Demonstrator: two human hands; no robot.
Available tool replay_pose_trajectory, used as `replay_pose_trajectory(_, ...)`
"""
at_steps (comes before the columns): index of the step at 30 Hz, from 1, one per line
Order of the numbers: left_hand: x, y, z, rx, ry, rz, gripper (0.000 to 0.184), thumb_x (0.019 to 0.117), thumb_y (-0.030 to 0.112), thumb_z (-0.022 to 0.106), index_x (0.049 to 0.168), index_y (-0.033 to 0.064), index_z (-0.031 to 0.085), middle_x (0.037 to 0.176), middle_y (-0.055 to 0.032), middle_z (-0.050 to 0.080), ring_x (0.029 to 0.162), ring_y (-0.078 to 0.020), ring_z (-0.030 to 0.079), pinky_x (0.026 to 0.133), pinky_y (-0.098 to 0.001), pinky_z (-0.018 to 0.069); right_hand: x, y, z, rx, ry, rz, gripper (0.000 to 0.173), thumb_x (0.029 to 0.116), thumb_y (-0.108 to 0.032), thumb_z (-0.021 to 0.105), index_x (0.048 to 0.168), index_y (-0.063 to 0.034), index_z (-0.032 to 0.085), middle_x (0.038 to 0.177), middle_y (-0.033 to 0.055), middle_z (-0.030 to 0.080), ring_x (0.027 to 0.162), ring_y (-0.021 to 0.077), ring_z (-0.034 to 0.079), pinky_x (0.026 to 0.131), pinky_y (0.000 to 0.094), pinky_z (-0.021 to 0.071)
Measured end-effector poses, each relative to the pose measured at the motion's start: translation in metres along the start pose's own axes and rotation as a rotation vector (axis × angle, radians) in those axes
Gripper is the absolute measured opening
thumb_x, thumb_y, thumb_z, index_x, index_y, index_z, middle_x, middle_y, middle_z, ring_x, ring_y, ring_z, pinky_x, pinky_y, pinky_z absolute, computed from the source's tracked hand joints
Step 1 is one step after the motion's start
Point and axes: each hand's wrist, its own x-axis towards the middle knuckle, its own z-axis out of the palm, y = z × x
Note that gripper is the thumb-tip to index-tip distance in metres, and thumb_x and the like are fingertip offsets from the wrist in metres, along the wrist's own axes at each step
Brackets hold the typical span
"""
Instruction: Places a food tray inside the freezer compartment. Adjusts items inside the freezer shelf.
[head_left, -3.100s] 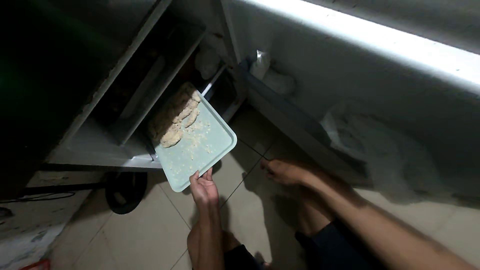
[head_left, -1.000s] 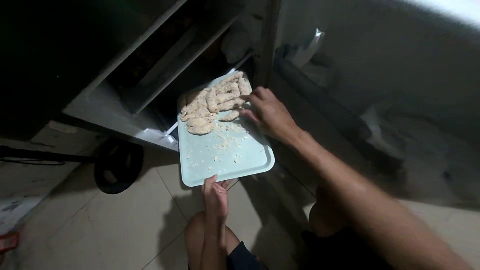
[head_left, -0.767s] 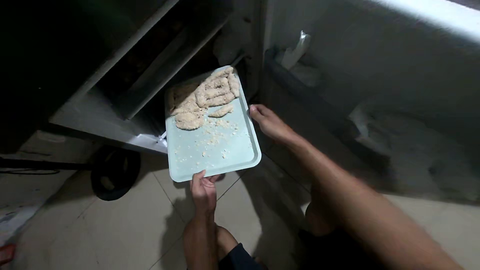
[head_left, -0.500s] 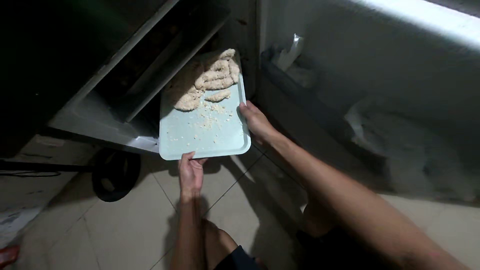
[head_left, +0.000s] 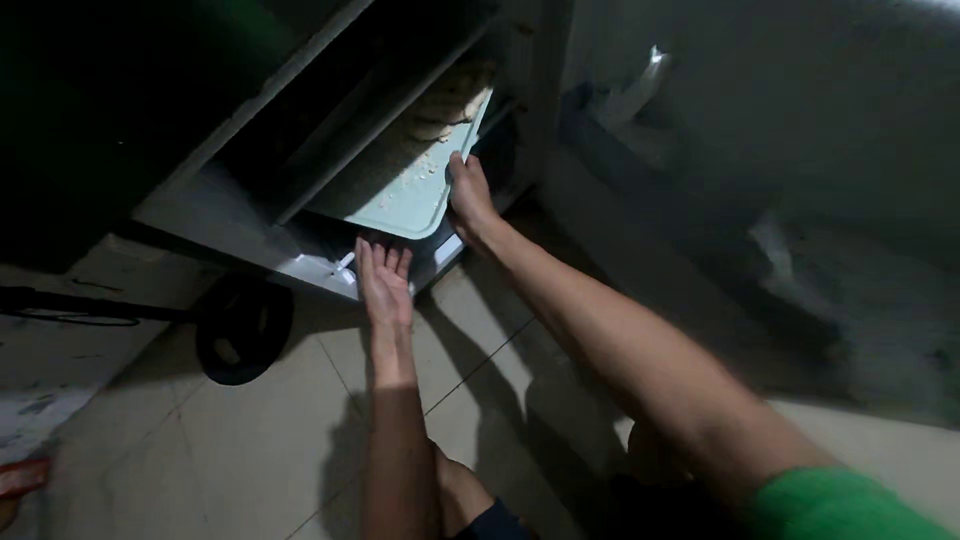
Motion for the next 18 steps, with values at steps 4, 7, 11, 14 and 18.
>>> replay_pose_trajectory(4,-0.021,-0.032,-0.017,-0.009,0.002,-0.050,0.048,0.1129,0.036,0.033,0.158,0.0196,0.033,0.150,-0.0092,0.054,0.123,-0.0274,0.064,0.099,-0.0426,0.0548,0.018,0.016,0.031,0.041,0.031,0.022,0.052,0.1120,-0.041,0.035,0.154,-0.0096,0.030,0.142,0.0187,0.052,0.124,0.0270,0.059,0.100,0.0461,0.0546)
replay_pose_trajectory(7,-0.030,-0.034,-0.018,0.078,0.016,-0.087,0.047,0.1132,0.033,0.033,0.157,0.0180,0.035,0.145,-0.0103,0.058,0.112,-0.0262,0.069,0.091,-0.0402,0.0576,0.025,0.017,0.057,0.128,0.051,0.062,0.049,0.1126,-0.035,0.034,0.155,-0.0117,0.029,0.143,0.0186,0.050,0.121,0.0290,0.058,0.094,0.0480,0.0555)
replay_pose_trajectory(11,-0.033,-0.020,-0.008,0.116,-0.062,-0.064,0.045,0.1135,0.031,0.029,0.156,0.0180,0.037,0.144,-0.0106,0.058,0.107,-0.0248,0.069,0.085,-0.0380,0.0581,0.037,0.015,0.085,0.221,0.104,0.051,0.025,0.1076,-0.013,0.039,0.124,-0.0022,0.053,0.110,0.0148,0.060,0.096,0.0229,0.061,0.078,0.0417,0.0556)
replay_pose_trajectory(14,-0.038,-0.017,0.000,0.115,-0.074,-0.087,0.043,0.1127,0.030,0.032,0.153,0.0172,0.042,0.140,-0.0101,0.059,0.105,-0.0232,0.068,0.081,-0.0361,0.0578,0.048,0.023,0.094,0.258,0.076,0.038,0.019,0.1067,-0.010,0.045,0.118,-0.0009,0.056,0.104,0.0136,0.061,0.092,0.0214,0.061,0.077,0.0402,0.0559)
replay_pose_trajectory(18,-0.045,-0.016,0.010,0.147,-0.090,-0.097,0.041,0.1121,0.027,0.033,0.151,0.0169,0.044,0.139,-0.0081,0.059,0.101,-0.0221,0.068,0.079,-0.0379,0.0576,0.051,0.028,0.101,0.223,0.067,0.013,0.027,0.1093,-0.015,0.045,0.131,-0.0008,0.052,0.113,0.0150,0.060,0.097,0.0215,0.060,0.080,0.0393,0.0553)
